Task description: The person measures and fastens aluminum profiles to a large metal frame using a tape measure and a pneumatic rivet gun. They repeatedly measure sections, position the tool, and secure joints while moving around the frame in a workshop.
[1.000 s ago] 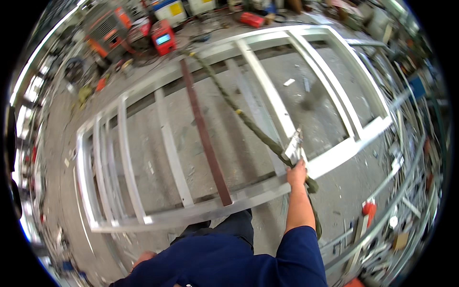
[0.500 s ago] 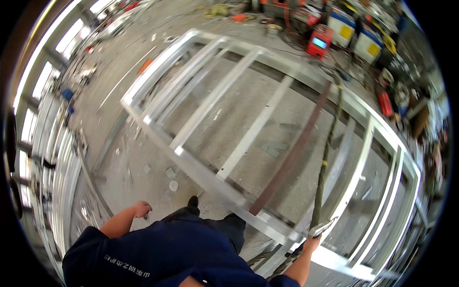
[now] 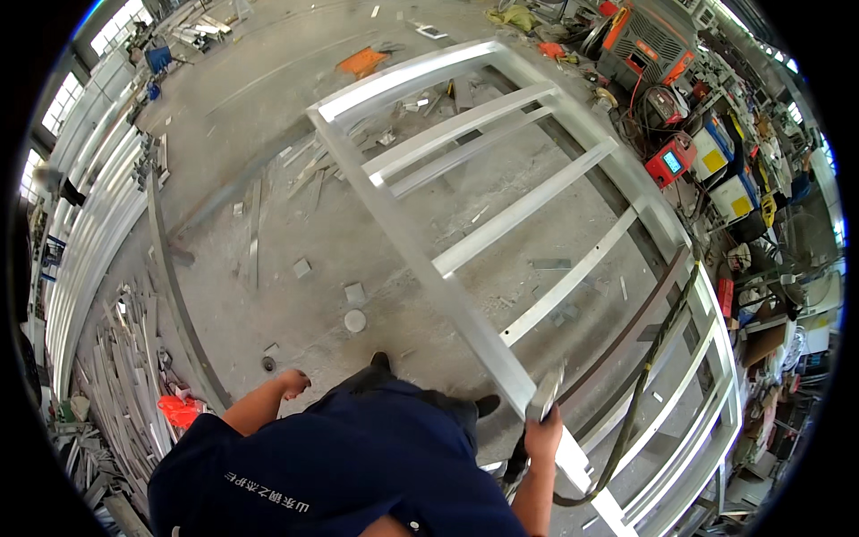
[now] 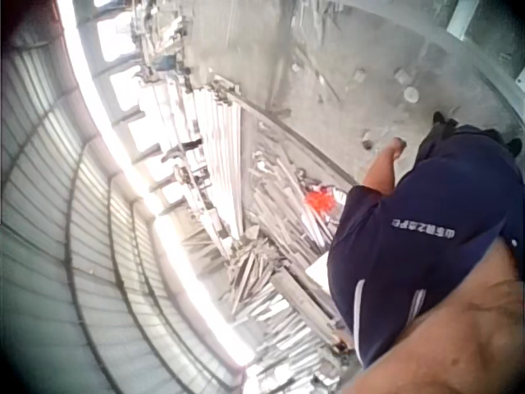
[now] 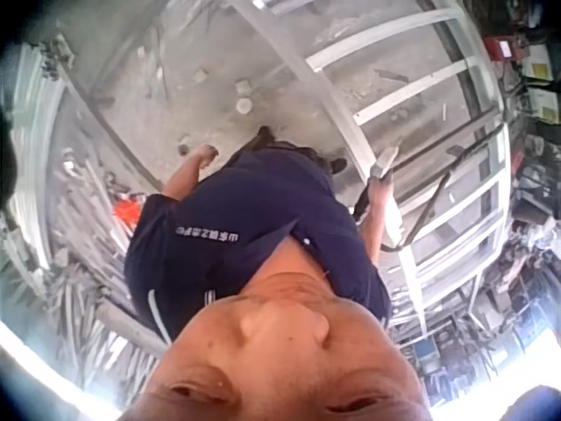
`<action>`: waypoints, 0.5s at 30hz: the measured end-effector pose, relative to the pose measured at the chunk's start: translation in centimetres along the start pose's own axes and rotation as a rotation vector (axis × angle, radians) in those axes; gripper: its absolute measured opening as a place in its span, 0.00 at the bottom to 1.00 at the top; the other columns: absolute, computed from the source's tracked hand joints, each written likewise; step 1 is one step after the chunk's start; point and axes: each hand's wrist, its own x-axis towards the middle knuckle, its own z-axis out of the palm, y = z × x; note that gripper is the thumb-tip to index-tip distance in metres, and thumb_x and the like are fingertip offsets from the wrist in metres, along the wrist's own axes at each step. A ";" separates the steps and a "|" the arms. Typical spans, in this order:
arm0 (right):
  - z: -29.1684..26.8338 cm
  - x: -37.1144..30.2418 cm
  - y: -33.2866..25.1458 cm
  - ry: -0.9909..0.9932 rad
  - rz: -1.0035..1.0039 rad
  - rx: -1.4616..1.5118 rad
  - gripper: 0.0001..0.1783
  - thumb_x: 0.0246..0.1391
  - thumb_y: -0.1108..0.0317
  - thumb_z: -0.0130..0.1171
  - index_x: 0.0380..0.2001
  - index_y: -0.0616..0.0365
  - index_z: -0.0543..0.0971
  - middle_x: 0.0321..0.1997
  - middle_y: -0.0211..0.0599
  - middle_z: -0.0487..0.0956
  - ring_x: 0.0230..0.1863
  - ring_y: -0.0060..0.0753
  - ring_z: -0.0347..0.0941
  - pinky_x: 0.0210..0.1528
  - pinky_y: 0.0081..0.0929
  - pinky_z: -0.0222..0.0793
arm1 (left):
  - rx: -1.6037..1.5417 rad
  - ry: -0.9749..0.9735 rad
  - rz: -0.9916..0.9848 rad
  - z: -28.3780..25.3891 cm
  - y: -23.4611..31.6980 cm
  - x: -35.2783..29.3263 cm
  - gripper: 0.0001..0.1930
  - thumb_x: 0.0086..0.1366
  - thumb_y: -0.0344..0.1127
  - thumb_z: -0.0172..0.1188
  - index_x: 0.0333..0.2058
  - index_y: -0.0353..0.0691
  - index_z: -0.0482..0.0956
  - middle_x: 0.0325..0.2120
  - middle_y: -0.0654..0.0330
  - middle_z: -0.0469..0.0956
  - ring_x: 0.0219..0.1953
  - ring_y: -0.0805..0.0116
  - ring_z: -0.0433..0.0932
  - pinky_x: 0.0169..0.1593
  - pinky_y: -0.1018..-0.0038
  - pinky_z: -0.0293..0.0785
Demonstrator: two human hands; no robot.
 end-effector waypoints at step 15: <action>16.6 17.1 -52.5 -0.333 0.015 0.584 0.23 0.63 0.51 0.55 0.48 0.61 0.76 0.21 0.36 0.77 0.17 0.30 0.74 0.21 0.26 0.70 | -0.470 0.313 0.248 -23.8 -9.6 7.8 0.17 0.60 0.40 0.54 0.40 0.35 0.83 0.30 0.49 0.83 0.32 0.55 0.81 0.37 0.63 0.76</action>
